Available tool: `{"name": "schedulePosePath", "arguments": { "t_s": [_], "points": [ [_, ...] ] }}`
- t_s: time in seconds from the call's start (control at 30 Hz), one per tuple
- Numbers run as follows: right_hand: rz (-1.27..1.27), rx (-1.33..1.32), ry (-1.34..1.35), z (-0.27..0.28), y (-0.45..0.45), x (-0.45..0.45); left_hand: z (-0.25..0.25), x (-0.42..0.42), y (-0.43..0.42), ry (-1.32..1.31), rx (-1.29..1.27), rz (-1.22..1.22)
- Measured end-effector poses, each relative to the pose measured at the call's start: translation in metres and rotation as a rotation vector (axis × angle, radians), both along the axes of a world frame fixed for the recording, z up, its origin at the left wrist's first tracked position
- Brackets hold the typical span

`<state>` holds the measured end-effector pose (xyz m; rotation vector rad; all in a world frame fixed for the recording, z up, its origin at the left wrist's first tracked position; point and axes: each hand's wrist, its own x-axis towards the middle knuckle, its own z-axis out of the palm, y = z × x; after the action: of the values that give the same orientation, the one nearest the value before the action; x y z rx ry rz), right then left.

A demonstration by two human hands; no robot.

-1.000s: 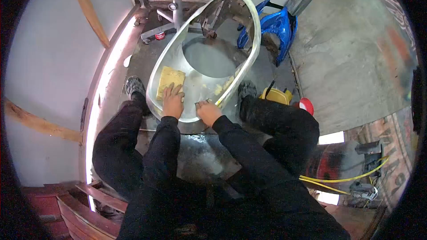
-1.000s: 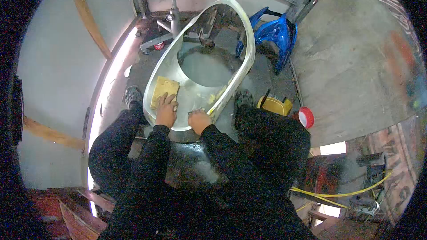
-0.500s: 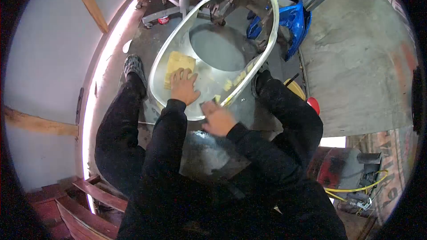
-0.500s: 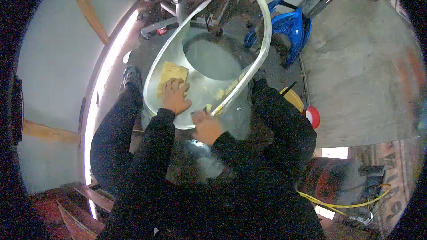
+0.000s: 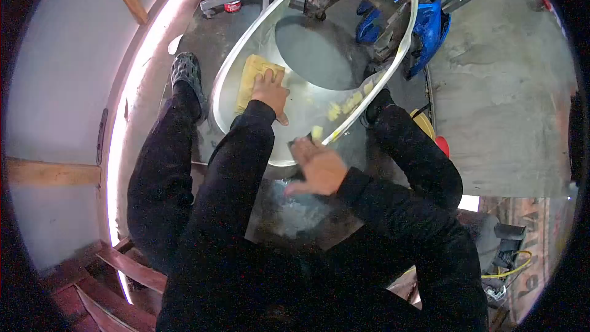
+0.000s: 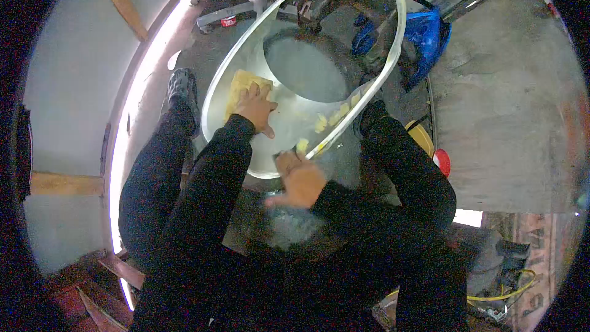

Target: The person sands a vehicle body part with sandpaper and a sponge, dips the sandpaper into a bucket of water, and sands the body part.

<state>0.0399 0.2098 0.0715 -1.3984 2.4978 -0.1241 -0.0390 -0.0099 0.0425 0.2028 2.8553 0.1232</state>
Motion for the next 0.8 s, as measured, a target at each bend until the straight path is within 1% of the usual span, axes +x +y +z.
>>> {"name": "schedulePosePath", "arguments": {
  "t_s": [0.03, 0.07, 0.17, 0.2, 0.3, 0.33, 0.43, 0.47, 0.57, 0.6, 0.7, 0.73, 0.77, 0.8],
  "points": [
    [0.017, -0.013, -0.014, 0.008, 0.007, -0.015, 0.0, 0.001, 0.001, -0.014, 0.001, 0.001],
    [-0.124, 0.107, -0.016, 0.007, 0.013, -0.04, 0.002, 0.003, 0.002, -0.018, -0.01, -0.006],
    [0.026, 0.078, 0.107, 0.002, 0.012, -0.01, 0.007, 0.004, 0.004, -0.021, -0.025, -0.014],
    [0.146, 0.069, 0.124, 0.003, 0.012, 0.009, 0.005, 0.005, 0.004, -0.024, -0.019, -0.011],
    [0.073, 0.139, 0.021, 0.012, 0.024, -0.039, -0.001, 0.005, 0.003, 0.009, -0.013, -0.004],
    [-0.005, 0.213, 0.07, 0.015, 0.023, -0.057, -0.003, 0.006, 0.003, 0.023, -0.01, -0.001],
    [0.171, 0.187, 0.112, 0.01, 0.02, -0.006, -0.006, 0.003, 0.004, -0.013, -0.026, -0.016],
    [0.222, 0.157, 0.043, 0.015, 0.021, 0.005, -0.005, 0.001, 0.003, -0.015, -0.035, -0.018],
    [0.034, 0.329, -0.048, 0.033, 0.017, -0.054, -0.003, 0.0, 0.006, -0.028, -0.056, -0.033],
    [0.037, 0.347, 0.057, 0.012, 0.024, -0.067, -0.003, 0.001, 0.007, -0.034, -0.063, -0.039],
    [0.182, 0.17, -0.068, 0.018, 0.02, -0.003, -0.005, 0.001, 0.005, -0.017, -0.078, -0.038],
    [0.256, 0.183, -0.033, 0.02, 0.019, -0.002, -0.004, 0.001, 0.005, -0.005, -0.081, -0.038],
    [0.189, 0.253, -0.078, 0.021, 0.02, -0.015, -0.004, 0.0, 0.007, -0.07, -0.087, -0.039],
    [0.127, 0.323, -0.115, 0.032, 0.015, -0.046, 0.01, -0.004, 0.009, -0.129, -0.093, -0.033]
  ]
}}
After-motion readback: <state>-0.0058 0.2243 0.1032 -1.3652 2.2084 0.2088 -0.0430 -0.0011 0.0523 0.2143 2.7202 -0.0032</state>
